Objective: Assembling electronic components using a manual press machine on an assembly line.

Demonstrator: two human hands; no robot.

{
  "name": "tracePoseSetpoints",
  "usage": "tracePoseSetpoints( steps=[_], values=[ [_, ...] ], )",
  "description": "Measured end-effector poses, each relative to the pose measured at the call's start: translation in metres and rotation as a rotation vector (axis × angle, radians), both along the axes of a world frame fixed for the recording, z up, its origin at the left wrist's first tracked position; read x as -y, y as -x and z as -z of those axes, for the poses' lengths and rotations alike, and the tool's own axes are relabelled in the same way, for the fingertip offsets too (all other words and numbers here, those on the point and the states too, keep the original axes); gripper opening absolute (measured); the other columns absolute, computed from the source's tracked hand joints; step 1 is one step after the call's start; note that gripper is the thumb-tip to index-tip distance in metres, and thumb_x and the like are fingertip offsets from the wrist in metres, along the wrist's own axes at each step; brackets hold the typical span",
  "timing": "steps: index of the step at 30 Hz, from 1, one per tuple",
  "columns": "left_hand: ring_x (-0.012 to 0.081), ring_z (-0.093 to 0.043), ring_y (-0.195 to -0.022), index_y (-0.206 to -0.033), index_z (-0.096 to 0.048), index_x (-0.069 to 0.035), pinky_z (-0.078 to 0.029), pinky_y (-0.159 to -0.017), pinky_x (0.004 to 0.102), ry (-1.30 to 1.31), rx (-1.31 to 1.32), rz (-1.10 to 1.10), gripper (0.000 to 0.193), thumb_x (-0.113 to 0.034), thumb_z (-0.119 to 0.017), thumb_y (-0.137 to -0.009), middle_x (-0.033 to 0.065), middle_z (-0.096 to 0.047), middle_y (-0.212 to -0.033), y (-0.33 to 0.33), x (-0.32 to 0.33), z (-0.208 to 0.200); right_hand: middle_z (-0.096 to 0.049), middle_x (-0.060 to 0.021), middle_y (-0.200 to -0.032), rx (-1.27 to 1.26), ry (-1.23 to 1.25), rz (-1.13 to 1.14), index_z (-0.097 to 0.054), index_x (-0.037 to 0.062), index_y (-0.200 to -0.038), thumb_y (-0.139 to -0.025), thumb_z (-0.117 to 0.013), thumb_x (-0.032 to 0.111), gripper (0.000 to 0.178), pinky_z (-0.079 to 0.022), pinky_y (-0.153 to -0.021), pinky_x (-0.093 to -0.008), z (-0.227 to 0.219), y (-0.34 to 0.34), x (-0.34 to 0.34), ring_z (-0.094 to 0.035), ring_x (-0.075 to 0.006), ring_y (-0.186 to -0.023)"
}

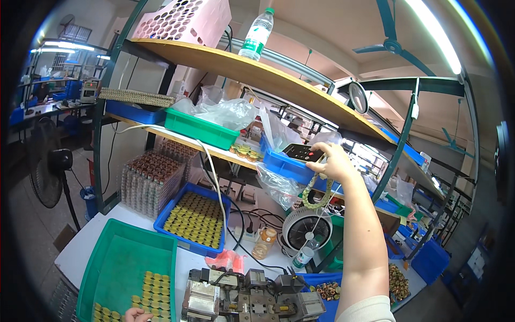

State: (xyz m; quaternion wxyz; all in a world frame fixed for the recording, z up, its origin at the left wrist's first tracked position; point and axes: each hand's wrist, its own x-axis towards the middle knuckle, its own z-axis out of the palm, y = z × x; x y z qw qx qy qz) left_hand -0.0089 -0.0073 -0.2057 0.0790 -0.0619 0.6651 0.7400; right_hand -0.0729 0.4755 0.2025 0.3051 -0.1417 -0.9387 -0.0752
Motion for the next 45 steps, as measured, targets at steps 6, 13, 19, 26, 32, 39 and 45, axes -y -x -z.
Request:
tracePoseSetpoints(
  steps=[6,13,19,26,32,39,45],
  values=[
    [0.0366,-0.054,-0.114,-0.115,-0.062,0.0,-0.044,-0.101,0.0404,-0.01,-0.186,-0.008,0.028,-0.005,-0.064,-0.087,0.0194,-0.055,-0.127,-0.009,-0.003,-0.011,-0.059,-0.0152,-0.122,0.04,-0.063,0.051,-0.068,0.0192,-0.124,-0.079,-0.077,0.037,0.049,-0.047,-0.101,-0.0416,0.001,0.005,-0.002,-0.054,-0.0325,-0.118],
    [0.0362,-0.054,-0.114,-0.114,-0.062,0.0,-0.043,-0.101,0.0401,0.062,-0.14,0.067,0.026,-0.005,-0.063,-0.088,0.0191,-0.055,-0.126,-0.001,0.007,0.019,-0.059,-0.0138,-0.117,0.018,-0.1,0.036,-0.068,0.0198,-0.123,-0.078,-0.077,0.037,0.049,-0.048,-0.099,-0.0407,0.002,0.007,-0.001,-0.055,-0.0323,-0.115],
    [0.0363,-0.054,-0.114,-0.114,-0.062,0.0,-0.043,-0.101,0.0399,0.086,-0.137,0.036,0.026,-0.006,-0.062,-0.089,0.0192,-0.055,-0.126,-0.001,0.004,0.018,-0.058,-0.0155,-0.111,0.011,-0.097,0.016,-0.072,0.0181,-0.119,-0.076,-0.076,0.038,0.047,-0.048,-0.097,-0.038,0.001,0.008,-0.003,-0.053,-0.0314,-0.112],
    [0.0362,-0.054,-0.114,-0.114,-0.062,0.0,-0.044,-0.1,0.0396,0.107,-0.156,0.04,0.025,-0.006,-0.062,-0.089,0.019,-0.054,-0.127,-0.005,0.001,0.008,-0.06,-0.0163,-0.111,0.024,-0.148,0.022,-0.067,0.0173,-0.127,-0.077,-0.074,0.04,0.055,-0.048,-0.097,-0.0381,0.001,0.013,-0.007,-0.055,-0.0305,-0.111],
    [0.0357,-0.054,-0.113,-0.114,-0.063,-0.001,-0.044,-0.1,0.0393,0.055,-0.158,0.063,0.025,-0.006,-0.063,-0.089,0.0186,-0.054,-0.127,-0.006,-0.001,-0.014,-0.067,-0.0177,-0.107,0.009,0.081,0.142,-0.063,0.015,-0.131,-0.081,-0.072,0.046,0.059,-0.05,-0.095,-0.04,-0.002,-0.001,0.024,-0.063,-0.0302,-0.104],
    [0.0341,-0.055,-0.113,-0.115,-0.063,-0.002,-0.046,-0.097,0.0379,0.119,-0.101,0.065,0.024,-0.007,-0.063,-0.091,0.0178,-0.054,-0.127,0.012,0.016,0.064,-0.072,-0.0146,-0.097,-0.324,0.308,0.076,-0.063,0.0085,-0.127,-0.085,-0.072,0.048,0.059,-0.053,-0.082,-0.0371,0.019,-0.012,-0.007,-0.069,-0.0294,-0.091],
    [0.0327,-0.055,-0.112,-0.115,-0.064,-0.003,-0.047,-0.094,0.0363,0.165,-0.121,0.067,0.022,-0.007,-0.063,-0.093,0.0167,-0.054,-0.127,0.016,0.015,0.06,-0.068,-0.0069,-0.084,-0.613,0.123,-0.266,-0.071,-0.0013,-0.095,-0.093,-0.068,0.018,0.02,-0.047,-0.069,-0.0251,0.079,-0.117,-0.018,-0.059,-0.0153,-0.073]
  ],
)
